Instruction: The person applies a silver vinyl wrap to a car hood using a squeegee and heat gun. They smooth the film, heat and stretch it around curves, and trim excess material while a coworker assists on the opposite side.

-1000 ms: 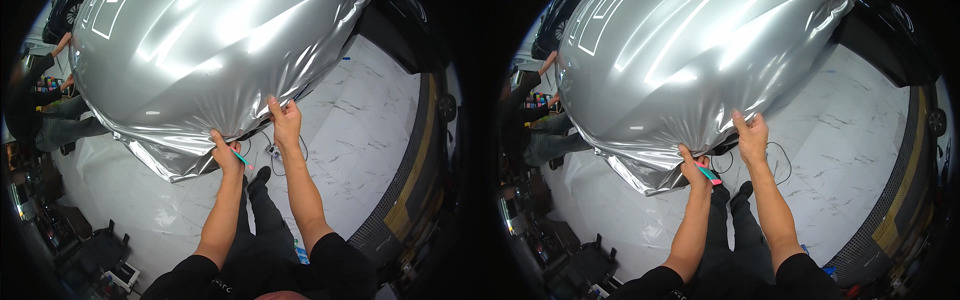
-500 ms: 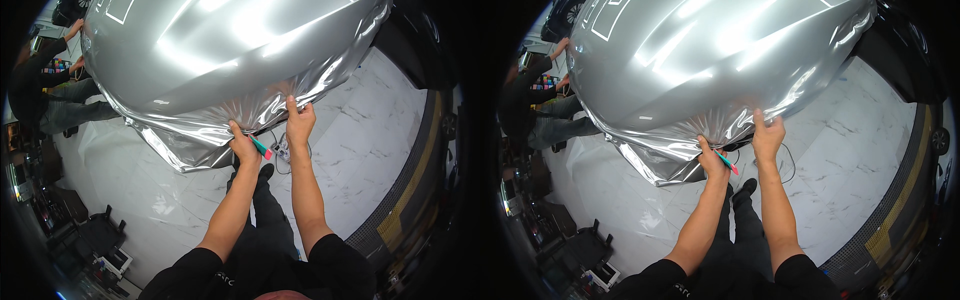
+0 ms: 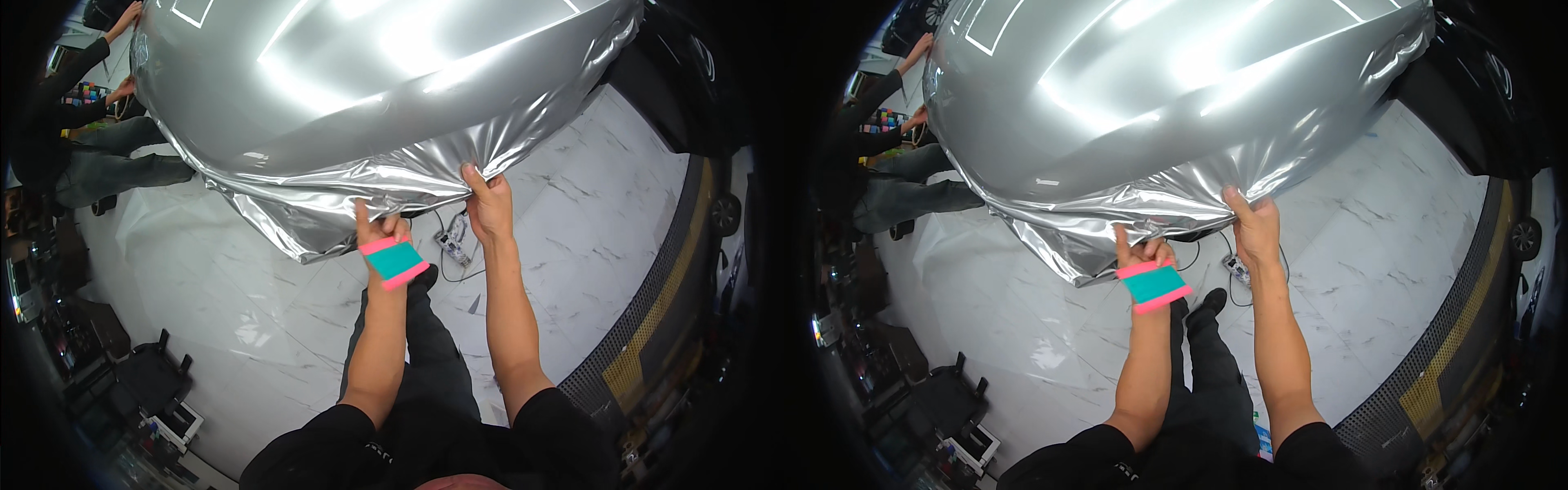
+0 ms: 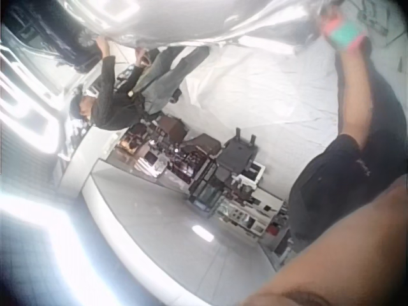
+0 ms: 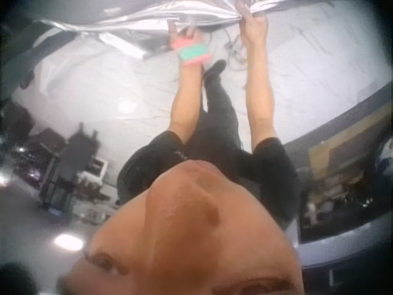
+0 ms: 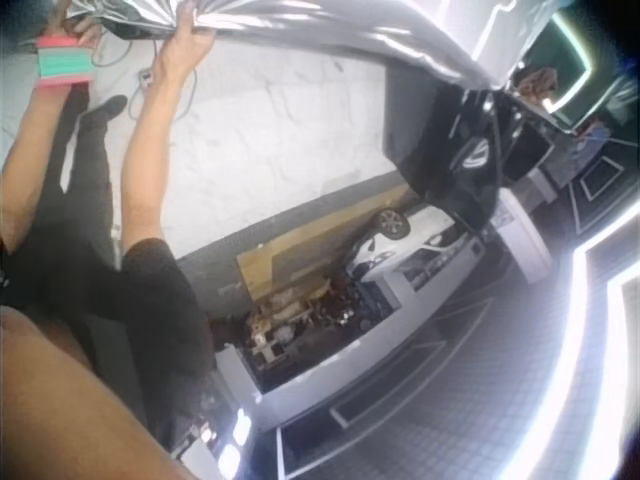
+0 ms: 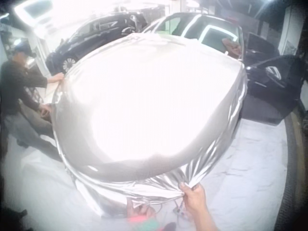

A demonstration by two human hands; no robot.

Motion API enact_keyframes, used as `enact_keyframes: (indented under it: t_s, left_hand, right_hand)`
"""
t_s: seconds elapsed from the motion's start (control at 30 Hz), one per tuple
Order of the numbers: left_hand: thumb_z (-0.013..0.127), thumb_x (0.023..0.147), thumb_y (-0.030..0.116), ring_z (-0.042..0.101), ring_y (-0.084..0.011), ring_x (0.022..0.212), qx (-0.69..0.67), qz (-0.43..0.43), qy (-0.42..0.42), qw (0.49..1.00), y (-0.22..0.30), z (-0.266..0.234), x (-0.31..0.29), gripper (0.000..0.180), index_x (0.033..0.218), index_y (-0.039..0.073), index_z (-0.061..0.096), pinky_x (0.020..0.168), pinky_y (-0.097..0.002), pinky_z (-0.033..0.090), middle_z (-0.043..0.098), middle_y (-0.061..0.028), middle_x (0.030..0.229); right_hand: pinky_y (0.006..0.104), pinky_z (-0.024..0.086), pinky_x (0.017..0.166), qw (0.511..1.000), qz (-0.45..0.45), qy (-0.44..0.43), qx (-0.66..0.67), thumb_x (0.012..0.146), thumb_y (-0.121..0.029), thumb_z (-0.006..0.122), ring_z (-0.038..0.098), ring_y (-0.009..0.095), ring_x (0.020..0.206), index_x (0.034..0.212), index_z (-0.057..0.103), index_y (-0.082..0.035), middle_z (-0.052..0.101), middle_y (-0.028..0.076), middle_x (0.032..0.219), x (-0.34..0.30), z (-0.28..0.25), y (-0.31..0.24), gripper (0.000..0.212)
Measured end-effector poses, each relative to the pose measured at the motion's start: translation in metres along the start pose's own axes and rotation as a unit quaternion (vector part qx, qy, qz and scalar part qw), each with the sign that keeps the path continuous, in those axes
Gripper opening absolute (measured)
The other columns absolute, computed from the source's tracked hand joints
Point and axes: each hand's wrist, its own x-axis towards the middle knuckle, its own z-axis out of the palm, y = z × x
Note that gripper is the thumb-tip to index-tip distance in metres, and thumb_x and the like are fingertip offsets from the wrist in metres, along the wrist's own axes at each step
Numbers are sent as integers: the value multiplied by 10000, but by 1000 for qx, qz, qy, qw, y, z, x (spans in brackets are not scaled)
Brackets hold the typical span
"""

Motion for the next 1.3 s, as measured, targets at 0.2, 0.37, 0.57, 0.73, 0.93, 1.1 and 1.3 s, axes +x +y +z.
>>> enact_keyframes:
  t_s: [0.2, 0.37, 0.57, 0.73, 0.93, 1.1, 1.3]
  left_hand:
    - [788, 931, 340, 404, -97, 476, -160, -90, -32, 983, 26, -3, -3, 330, 969, 81, 587, 410, -219, 361, 555, 8, 738]
    - [795, 922, 330, 321, -102, 383, -62, -75, 19, 995, 32, 8, 3, 310, 896, 74, 622, 364, -226, 307, 646, -7, 762]
    - [741, 957, 247, 296, -79, 378, 29, -69, 27, 997, 40, 9, 4, 206, 935, 63, 652, 348, -230, 295, 726, -36, 877]
    - [735, 966, 248, 286, -74, 384, 16, -64, 14, 998, 41, 3, 4, 193, 959, 72, 656, 352, -225, 296, 735, -47, 944]
    - [738, 969, 258, 286, -75, 390, 44, -36, 65, 996, 36, 8, 4, 204, 963, 75, 648, 358, -214, 289, 727, -55, 963]
    - [720, 983, 265, 307, -74, 396, 52, -71, -4, 996, 45, 4, 2, 202, 971, 74, 657, 359, -214, 301, 738, -62, 989]
    - [769, 953, 307, 278, -66, 424, 111, -28, 29, 993, 38, -2, 11, 243, 892, 140, 604, 387, -215, 287, 551, 43, 721]
  right_hand:
    - [324, 480, 946, 998, 44, -35, -11, 952, -154, 765, 622, 117, 986, 1168, 646, -56, 685, -1, 1053, -4, 0, -6, 266]
    - [365, 477, 979, 997, 49, -55, 7, 963, -107, 731, 615, 162, 1066, 1270, 600, -7, 658, 55, 1156, 4, -15, 4, 349]
    - [361, 472, 980, 995, 62, -72, 29, 968, -107, 720, 608, 155, 1053, 1271, 601, -22, 648, 29, 1136, 2, -14, 5, 336]
    - [399, 487, 985, 992, 58, -105, 35, 1003, -166, 683, 644, 167, 1048, 1209, 654, -59, 696, 24, 1130, 4, -15, 6, 234]
    - [414, 493, 987, 988, 60, -136, 34, 1027, -205, 650, 654, 172, 1070, 1209, 667, -69, 713, 30, 1159, 3, -13, 2, 228]
    - [425, 482, 1020, 980, 87, -160, 81, 1029, -192, 638, 649, 188, 1097, 1226, 656, -67, 709, 42, 1182, -6, -9, -12, 233]
    - [367, 489, 843, 984, 80, -149, 46, 1006, -199, 676, 618, 168, 991, 1287, 578, -27, 656, 36, 1101, 5, -23, 0, 344]
